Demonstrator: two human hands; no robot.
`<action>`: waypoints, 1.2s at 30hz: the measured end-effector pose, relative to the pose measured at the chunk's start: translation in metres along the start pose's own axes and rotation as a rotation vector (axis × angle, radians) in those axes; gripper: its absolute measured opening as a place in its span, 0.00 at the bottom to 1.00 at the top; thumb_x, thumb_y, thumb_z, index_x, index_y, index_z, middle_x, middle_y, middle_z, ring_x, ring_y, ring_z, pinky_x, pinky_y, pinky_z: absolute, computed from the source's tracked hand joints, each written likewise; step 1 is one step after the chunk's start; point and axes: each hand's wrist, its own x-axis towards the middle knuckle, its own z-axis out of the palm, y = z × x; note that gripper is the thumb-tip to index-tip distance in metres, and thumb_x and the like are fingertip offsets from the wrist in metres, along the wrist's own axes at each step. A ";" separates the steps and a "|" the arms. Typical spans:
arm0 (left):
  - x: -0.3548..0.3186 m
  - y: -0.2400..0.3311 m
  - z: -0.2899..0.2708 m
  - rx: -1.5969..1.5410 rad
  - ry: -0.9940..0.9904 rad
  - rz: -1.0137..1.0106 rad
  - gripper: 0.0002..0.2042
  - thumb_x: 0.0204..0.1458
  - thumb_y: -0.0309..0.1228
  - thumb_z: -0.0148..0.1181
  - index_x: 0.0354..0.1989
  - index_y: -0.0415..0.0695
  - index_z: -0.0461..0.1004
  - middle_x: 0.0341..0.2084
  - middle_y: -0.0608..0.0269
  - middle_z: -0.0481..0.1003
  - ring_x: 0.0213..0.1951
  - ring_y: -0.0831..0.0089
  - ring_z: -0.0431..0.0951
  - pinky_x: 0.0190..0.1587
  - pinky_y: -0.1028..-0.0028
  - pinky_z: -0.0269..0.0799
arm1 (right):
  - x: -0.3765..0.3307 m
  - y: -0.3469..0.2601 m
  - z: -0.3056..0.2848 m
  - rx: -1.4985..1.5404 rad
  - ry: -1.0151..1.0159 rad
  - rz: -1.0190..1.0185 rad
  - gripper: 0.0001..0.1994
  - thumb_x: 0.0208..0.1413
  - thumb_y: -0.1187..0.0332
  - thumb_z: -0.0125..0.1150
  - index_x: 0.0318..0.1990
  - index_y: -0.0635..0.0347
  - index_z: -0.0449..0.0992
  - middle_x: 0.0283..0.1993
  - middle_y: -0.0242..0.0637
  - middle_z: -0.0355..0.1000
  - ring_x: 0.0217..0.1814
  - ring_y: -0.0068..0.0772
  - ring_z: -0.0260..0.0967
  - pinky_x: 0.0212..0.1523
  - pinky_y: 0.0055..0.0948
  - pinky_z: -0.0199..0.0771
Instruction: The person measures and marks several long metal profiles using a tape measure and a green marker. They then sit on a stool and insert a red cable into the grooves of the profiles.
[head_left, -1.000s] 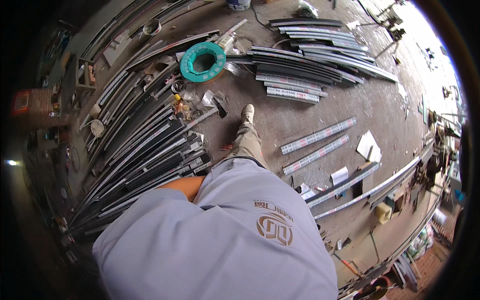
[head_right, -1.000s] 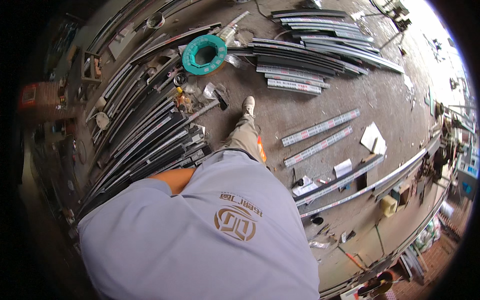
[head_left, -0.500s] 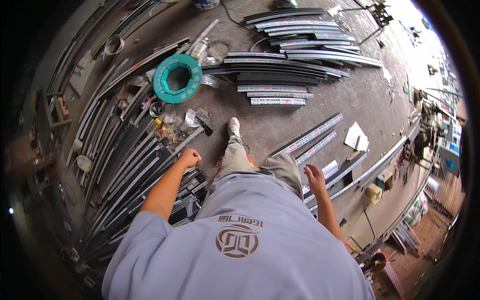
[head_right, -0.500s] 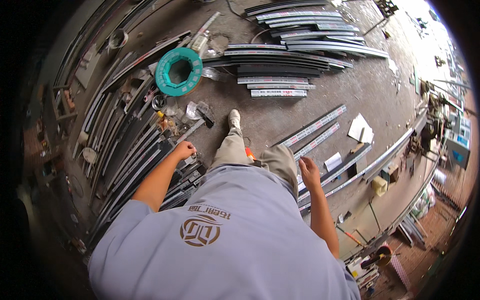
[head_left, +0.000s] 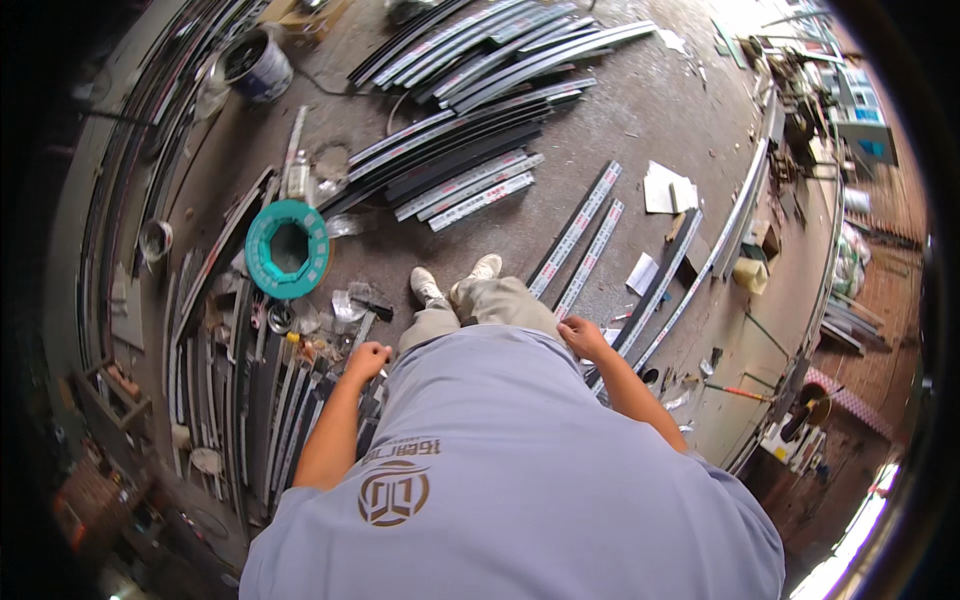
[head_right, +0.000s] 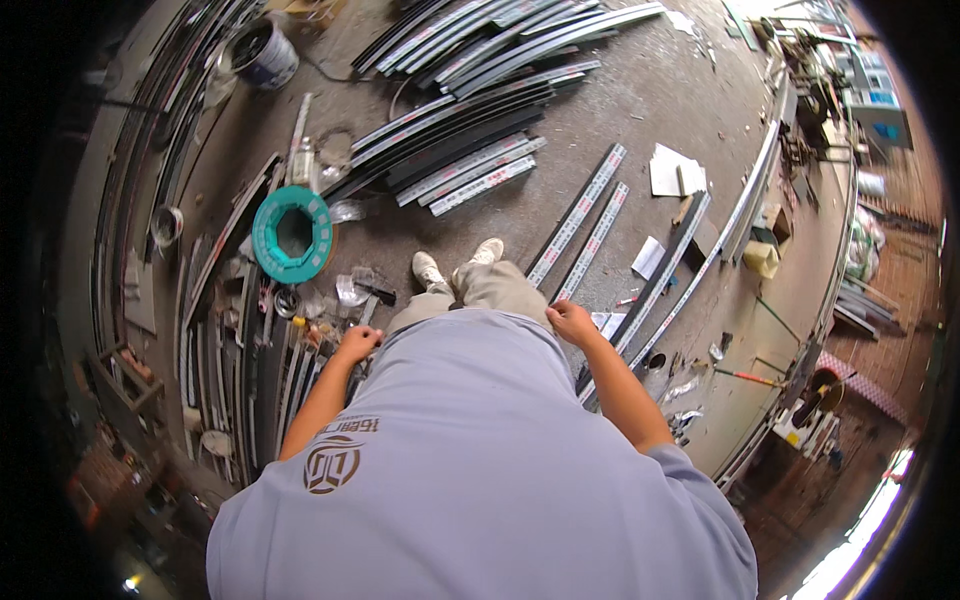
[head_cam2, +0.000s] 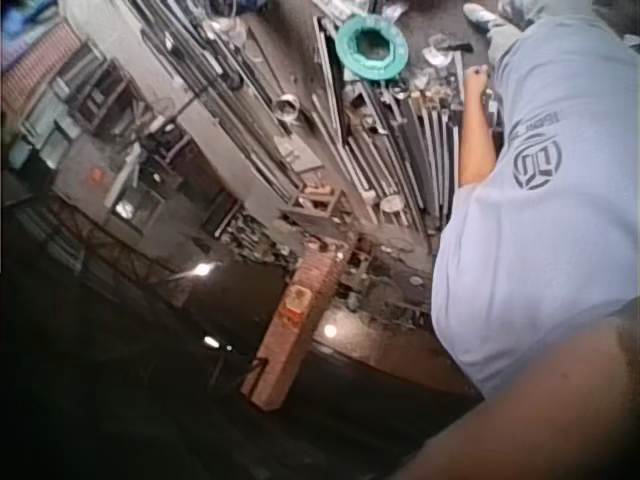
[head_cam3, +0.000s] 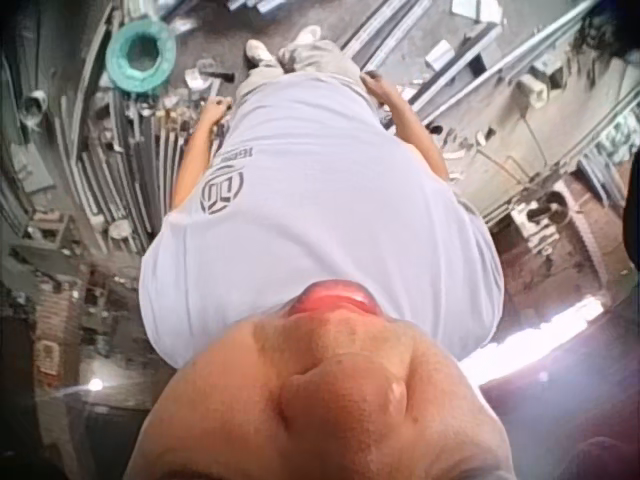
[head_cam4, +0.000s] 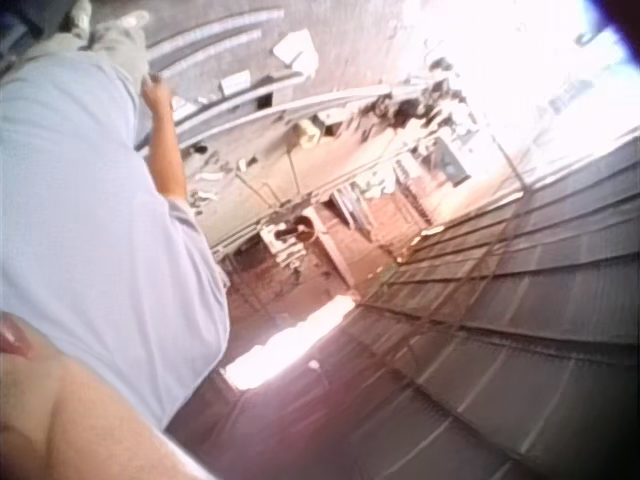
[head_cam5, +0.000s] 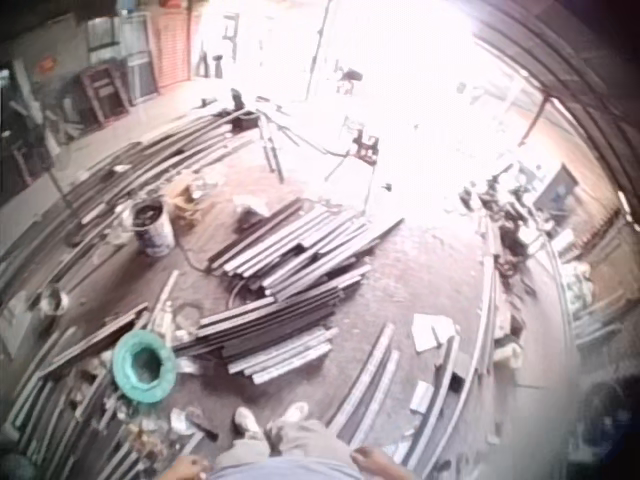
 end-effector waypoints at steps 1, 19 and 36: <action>0.005 0.021 -0.023 0.133 -0.002 -0.040 0.21 0.61 0.47 0.63 0.31 0.38 0.84 0.26 0.50 0.83 0.31 0.59 0.83 0.39 0.61 0.77 | 0.006 0.005 0.000 -0.018 -0.023 -0.011 0.22 0.65 0.52 0.61 0.52 0.62 0.83 0.50 0.51 0.83 0.54 0.50 0.81 0.57 0.40 0.79; -0.151 0.633 -0.109 -0.072 -0.701 1.775 0.08 0.56 0.29 0.66 0.43 0.45 0.83 0.33 0.60 0.82 0.33 0.65 0.82 0.39 0.65 0.76 | -0.026 0.079 0.105 0.450 0.267 0.376 0.23 0.64 0.48 0.61 0.53 0.59 0.82 0.52 0.49 0.82 0.56 0.49 0.80 0.58 0.41 0.77; 0.085 0.410 0.073 0.627 -0.834 0.840 0.18 0.56 0.24 0.67 0.56 0.43 0.77 0.40 0.54 0.80 0.44 0.57 0.81 0.52 0.62 0.76 | -0.067 0.040 0.314 0.853 0.239 0.700 0.20 0.62 0.50 0.65 0.50 0.57 0.83 0.45 0.46 0.83 0.49 0.46 0.82 0.54 0.40 0.79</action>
